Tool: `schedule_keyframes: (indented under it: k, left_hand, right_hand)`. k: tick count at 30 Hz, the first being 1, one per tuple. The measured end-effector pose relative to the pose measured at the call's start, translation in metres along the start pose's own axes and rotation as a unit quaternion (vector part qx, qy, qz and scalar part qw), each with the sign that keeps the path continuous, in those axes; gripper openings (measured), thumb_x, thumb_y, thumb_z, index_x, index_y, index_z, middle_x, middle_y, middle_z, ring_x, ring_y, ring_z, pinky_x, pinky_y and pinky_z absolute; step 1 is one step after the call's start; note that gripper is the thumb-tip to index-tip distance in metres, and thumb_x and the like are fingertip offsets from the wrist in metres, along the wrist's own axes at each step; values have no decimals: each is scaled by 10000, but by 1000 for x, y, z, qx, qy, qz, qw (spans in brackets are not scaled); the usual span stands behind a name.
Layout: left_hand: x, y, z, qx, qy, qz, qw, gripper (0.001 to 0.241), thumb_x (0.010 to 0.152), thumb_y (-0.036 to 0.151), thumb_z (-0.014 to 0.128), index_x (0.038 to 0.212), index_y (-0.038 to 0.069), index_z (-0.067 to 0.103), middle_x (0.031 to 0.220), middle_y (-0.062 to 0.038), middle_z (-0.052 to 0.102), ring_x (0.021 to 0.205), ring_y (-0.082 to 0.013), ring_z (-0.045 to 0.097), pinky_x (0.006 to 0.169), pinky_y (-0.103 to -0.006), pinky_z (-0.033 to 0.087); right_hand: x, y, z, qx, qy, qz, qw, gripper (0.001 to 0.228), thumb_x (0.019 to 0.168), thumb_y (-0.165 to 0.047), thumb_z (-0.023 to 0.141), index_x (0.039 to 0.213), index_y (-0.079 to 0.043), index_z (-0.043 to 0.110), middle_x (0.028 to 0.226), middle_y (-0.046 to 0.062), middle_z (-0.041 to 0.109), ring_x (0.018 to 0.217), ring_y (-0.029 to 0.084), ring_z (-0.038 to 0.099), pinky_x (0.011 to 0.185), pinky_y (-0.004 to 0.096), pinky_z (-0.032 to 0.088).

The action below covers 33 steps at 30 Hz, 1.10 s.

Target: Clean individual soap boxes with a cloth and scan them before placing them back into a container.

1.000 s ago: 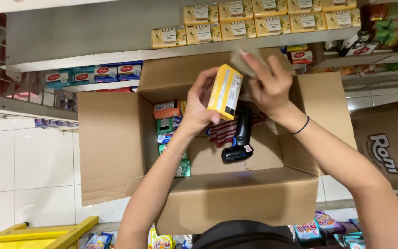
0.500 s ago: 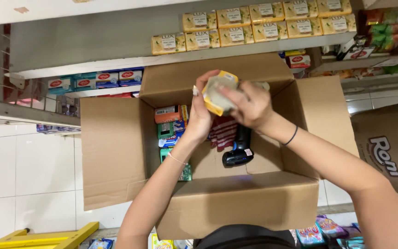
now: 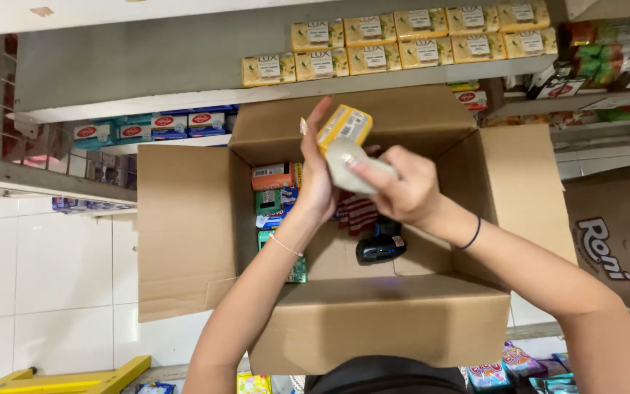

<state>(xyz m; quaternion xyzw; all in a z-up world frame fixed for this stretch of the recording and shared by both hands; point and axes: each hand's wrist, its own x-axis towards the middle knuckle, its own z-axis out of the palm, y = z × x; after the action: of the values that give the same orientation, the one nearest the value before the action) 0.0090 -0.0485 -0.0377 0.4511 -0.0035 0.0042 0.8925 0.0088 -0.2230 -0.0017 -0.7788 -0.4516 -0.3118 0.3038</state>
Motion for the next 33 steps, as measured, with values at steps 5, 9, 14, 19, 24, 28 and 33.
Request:
schedule_keyframes:
  k: [5,9,14,19,24,28,33]
  left_hand:
    - [-15,-9,25,-141,-19,-106,984,652,1086,605,253,1448,103,457,1406,-170,558,1295,-303,552,1111,-450,468]
    - [-13,-49,29,-178,9,-91,980,602,1086,574,306,1421,97,457,1410,-106,547,1352,-242,514,1159,-432,404]
    - [-24,-68,43,-189,43,-81,978,514,1082,482,395,1409,88,448,1353,-84,555,1306,-220,516,1167,-417,384]
    - [-36,-68,66,-178,43,-79,980,505,1079,460,429,1398,68,444,1320,-89,570,1273,-218,542,1136,-406,427]
    - [-38,-93,82,-182,29,-120,976,505,1068,480,449,1345,63,512,1282,-82,582,1201,-193,580,1074,-388,466]
    - [-44,-97,93,-155,-40,-180,971,502,1079,529,466,1279,72,523,1202,-106,594,1110,-203,605,1011,-400,500]
    - [-40,-101,88,-182,-156,-198,950,538,1140,562,464,1299,55,550,1194,-121,603,1071,-219,585,995,-409,501]
  right_hand:
    - [11,15,-7,-7,5,-62,998,514,896,-24,681,1378,-191,613,976,148,636,750,297,628,637,405,513]
    - [-14,41,-13,7,-19,37,999,555,836,-29,655,1380,-134,623,890,173,575,697,344,575,624,450,507]
    - [-17,29,-35,-7,-86,202,975,537,911,59,589,1409,-135,647,1003,184,638,883,402,653,783,467,539]
    - [-32,15,-58,78,-62,190,977,484,971,-1,596,1450,-64,568,1325,215,663,1201,420,665,1023,448,542]
    - [-37,-6,-99,114,-95,188,971,711,793,-199,803,1405,24,517,1248,247,639,1136,420,645,984,448,512]
    - [-53,-8,-125,19,-138,193,971,614,817,-153,822,1362,-3,581,1218,213,674,1085,404,668,923,429,541]
    - [-64,-12,-139,-35,-139,205,968,423,886,-158,825,1248,-22,653,1027,157,671,923,357,681,781,409,547]
